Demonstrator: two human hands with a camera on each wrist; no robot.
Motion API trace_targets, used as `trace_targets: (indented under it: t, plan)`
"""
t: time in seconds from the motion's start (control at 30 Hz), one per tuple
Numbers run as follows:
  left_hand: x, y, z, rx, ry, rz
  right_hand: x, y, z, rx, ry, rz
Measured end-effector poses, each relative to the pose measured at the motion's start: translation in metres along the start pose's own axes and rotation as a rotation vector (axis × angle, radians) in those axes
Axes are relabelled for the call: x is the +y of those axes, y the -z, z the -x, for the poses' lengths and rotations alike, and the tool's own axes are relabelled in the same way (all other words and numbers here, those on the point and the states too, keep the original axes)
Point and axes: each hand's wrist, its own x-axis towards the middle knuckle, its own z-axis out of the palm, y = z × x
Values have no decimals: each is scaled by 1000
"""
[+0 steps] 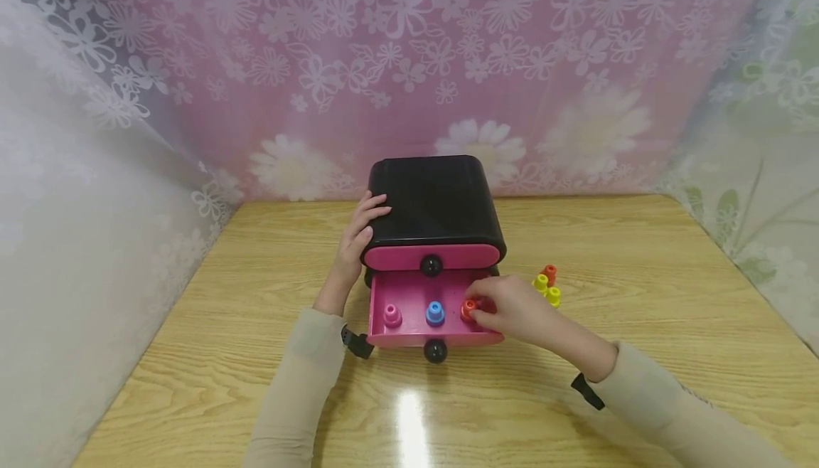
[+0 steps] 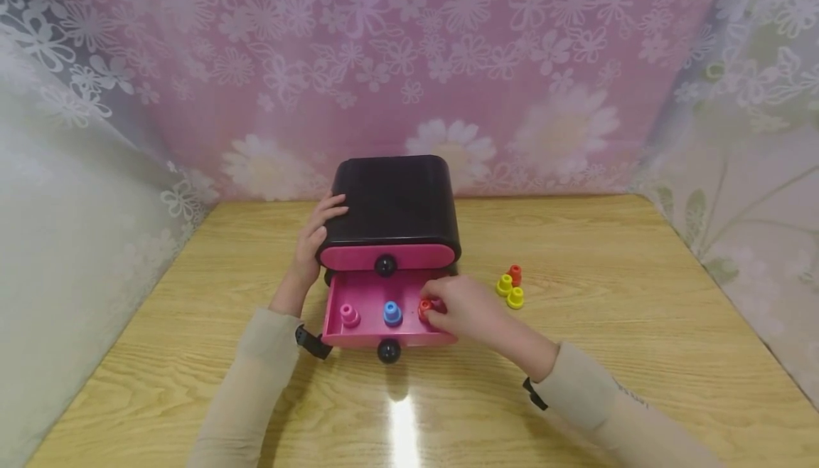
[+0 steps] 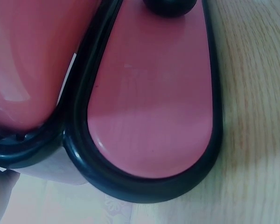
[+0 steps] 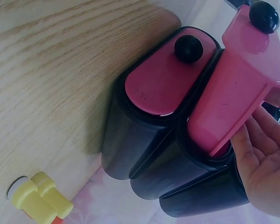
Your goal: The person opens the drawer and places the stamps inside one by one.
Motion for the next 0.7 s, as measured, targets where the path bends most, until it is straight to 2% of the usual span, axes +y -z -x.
trace_targets:
  t: [0.37,0.57,0.63,0.7]
  plan:
    - [2,0,0,-9,1,6,-3,0,1,-8,-40,31]
    - [0,1,0,7,-7,1,-5,-2,0,-9,-43,76]
    - [1,1,0,4,-5,-1,-7,-2,1,7,-36,85]
    - [1,0,1,-2,4,7,-10,-3,4,71,9,98]
